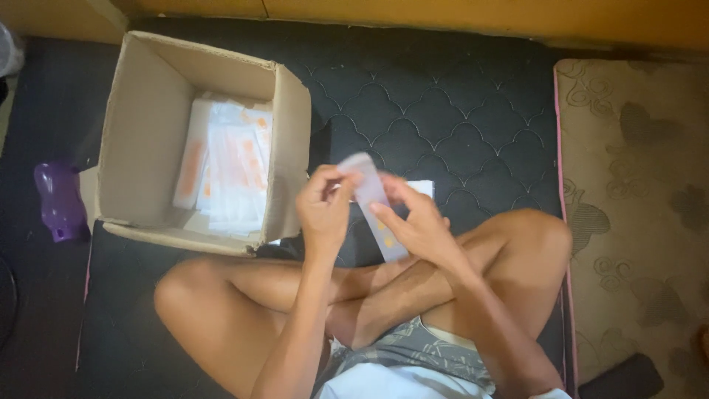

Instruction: The person is sitting and peeling labels from paper strips taken from a cardboard box.

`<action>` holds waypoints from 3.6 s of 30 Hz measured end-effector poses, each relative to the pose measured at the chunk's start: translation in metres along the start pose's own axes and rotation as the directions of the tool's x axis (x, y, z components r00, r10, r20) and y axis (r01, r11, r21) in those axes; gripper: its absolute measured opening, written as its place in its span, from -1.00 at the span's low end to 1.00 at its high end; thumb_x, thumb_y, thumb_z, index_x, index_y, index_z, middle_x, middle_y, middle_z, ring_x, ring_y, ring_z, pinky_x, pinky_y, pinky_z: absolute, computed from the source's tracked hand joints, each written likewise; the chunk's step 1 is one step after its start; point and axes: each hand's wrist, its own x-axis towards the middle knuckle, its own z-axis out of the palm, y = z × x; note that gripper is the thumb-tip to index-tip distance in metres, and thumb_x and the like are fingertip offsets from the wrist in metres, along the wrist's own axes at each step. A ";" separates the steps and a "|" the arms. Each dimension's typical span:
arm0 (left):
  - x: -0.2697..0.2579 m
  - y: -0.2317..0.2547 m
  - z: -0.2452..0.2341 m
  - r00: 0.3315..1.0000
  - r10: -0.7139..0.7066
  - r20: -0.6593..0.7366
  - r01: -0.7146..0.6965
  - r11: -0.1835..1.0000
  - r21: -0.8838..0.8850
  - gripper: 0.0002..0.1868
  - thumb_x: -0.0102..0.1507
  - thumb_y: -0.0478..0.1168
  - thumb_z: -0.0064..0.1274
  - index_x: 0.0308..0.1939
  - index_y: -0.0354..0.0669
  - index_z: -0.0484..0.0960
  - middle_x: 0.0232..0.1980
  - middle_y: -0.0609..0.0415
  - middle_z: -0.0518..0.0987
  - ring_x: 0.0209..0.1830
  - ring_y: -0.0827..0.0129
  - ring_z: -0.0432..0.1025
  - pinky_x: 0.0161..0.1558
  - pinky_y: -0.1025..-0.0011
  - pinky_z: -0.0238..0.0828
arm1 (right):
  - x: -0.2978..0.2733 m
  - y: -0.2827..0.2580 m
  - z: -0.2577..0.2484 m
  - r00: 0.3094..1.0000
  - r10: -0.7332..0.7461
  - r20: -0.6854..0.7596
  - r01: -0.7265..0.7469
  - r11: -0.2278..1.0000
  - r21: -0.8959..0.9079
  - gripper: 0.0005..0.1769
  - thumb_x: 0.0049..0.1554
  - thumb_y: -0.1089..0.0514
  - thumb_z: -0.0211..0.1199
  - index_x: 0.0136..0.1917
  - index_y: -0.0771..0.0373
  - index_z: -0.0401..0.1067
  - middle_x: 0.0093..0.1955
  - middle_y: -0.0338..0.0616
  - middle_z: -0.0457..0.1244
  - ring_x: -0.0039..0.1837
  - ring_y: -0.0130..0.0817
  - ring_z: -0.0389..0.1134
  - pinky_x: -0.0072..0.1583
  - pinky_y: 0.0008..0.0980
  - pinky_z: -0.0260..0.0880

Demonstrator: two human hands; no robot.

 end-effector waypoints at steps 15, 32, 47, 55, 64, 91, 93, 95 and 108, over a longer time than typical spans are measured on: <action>-0.009 0.008 -0.026 0.935 -0.244 0.258 0.226 0.969 0.099 -0.69 0.31 -0.25 0.09 0.14 -0.17 0.67 -0.64 0.17 0.48 -0.68 0.54 0.35 -0.49 0.53 0.37 | 0.000 0.041 -0.027 0.959 0.259 0.114 -0.271 0.957 0.103 -0.72 0.26 0.28 0.12 0.18 0.28 0.56 -0.22 0.03 0.39 -0.29 -0.39 0.38 -0.18 -0.35 0.50; -0.032 -0.029 0.001 0.979 -0.202 0.042 0.200 0.979 0.039 -0.75 0.37 -0.11 0.05 0.04 -0.10 0.72 -0.63 0.16 0.49 -0.57 0.50 0.37 -0.40 0.45 0.42 | -0.001 0.079 0.036 0.841 0.467 -0.271 -0.313 0.830 0.461 -0.61 0.32 0.01 0.08 0.32 0.15 0.51 -0.19 -0.31 0.14 -0.15 -0.55 0.14 -0.07 -0.44 0.27; -0.016 -0.024 0.011 0.921 -0.372 0.113 0.359 0.925 0.123 -0.67 0.33 0.08 0.05 0.05 0.10 0.74 -0.58 0.21 0.47 -0.49 0.51 0.35 -0.28 0.42 0.40 | -0.009 0.071 -0.011 0.808 0.419 -0.414 -0.231 0.872 0.431 -0.76 0.31 0.24 0.13 0.19 0.28 0.55 -0.50 -0.19 0.16 -0.43 -0.58 0.14 -0.35 -0.63 0.21; -0.005 -0.031 -0.036 0.980 -0.194 -0.051 0.198 0.974 0.109 -0.80 0.39 -0.16 0.05 -0.22 -0.14 0.72 -0.71 0.19 0.36 -0.68 0.54 0.24 -0.54 0.56 0.21 | -0.013 0.085 -0.036 0.761 0.420 -0.494 -0.257 0.895 0.364 -0.78 0.32 0.26 0.16 0.18 0.27 0.55 -0.52 -0.17 0.14 -0.46 -0.59 0.12 -0.37 -0.64 0.21; 0.011 -0.002 -0.027 0.930 -0.361 0.065 0.292 0.837 0.463 -0.73 0.40 -0.10 -0.05 -0.09 -0.19 0.68 -0.36 -0.01 0.64 -0.29 0.27 0.65 -0.33 0.38 0.67 | 0.008 0.107 -0.070 0.876 0.423 -0.233 -0.435 0.900 -0.003 -0.86 0.24 0.14 0.31 0.04 0.21 0.54 -0.29 0.01 0.38 -0.27 -0.37 0.46 -0.24 -0.49 0.47; 0.029 -0.122 -0.022 0.811 -0.158 0.563 -0.460 0.423 0.781 -0.46 0.17 -0.15 0.33 0.24 0.07 0.58 0.14 0.04 0.48 0.37 0.14 0.27 0.48 -0.30 -0.29 | 0.007 0.127 -0.025 0.973 0.196 -0.126 -0.229 0.713 -0.663 -0.42 0.00 0.14 0.48 0.29 0.22 0.47 0.17 0.12 0.24 0.17 0.24 0.30 0.18 0.08 0.37; 0.030 -0.123 -0.023 0.792 -0.198 0.578 -0.451 0.449 0.771 -0.39 0.19 -0.14 0.31 0.32 0.04 0.52 0.18 0.01 0.45 0.38 0.12 0.25 0.44 -0.28 -0.20 | 0.010 0.119 -0.014 0.880 0.459 0.119 -0.225 0.624 -0.748 -0.17 0.04 0.12 0.39 0.55 0.04 0.23 0.53 0.14 0.04 0.55 0.30 -0.04 0.30 0.34 0.23; 0.031 -0.124 -0.021 0.788 -0.216 0.577 -0.435 0.469 0.769 -0.39 0.18 -0.15 0.31 0.32 0.02 0.53 0.17 0.00 0.43 0.35 0.08 0.25 0.36 -0.25 -0.01 | 0.011 0.143 -0.012 0.881 0.454 0.133 -0.200 0.612 -0.765 -0.25 0.05 0.15 0.36 0.50 0.01 0.29 0.46 0.08 0.11 0.51 0.23 0.02 0.27 0.27 0.26; 0.036 -0.127 -0.016 0.744 -0.290 0.602 -0.483 0.389 0.785 -0.44 0.19 -0.12 0.30 0.27 0.06 0.57 0.11 0.05 0.44 0.20 0.10 0.29 0.13 -0.07 0.35 | 0.022 0.159 -0.003 0.857 0.480 0.189 -0.134 0.561 -0.817 -0.40 0.01 0.14 0.40 0.31 0.15 0.35 0.22 0.01 0.22 0.35 0.05 0.13 0.12 0.13 0.32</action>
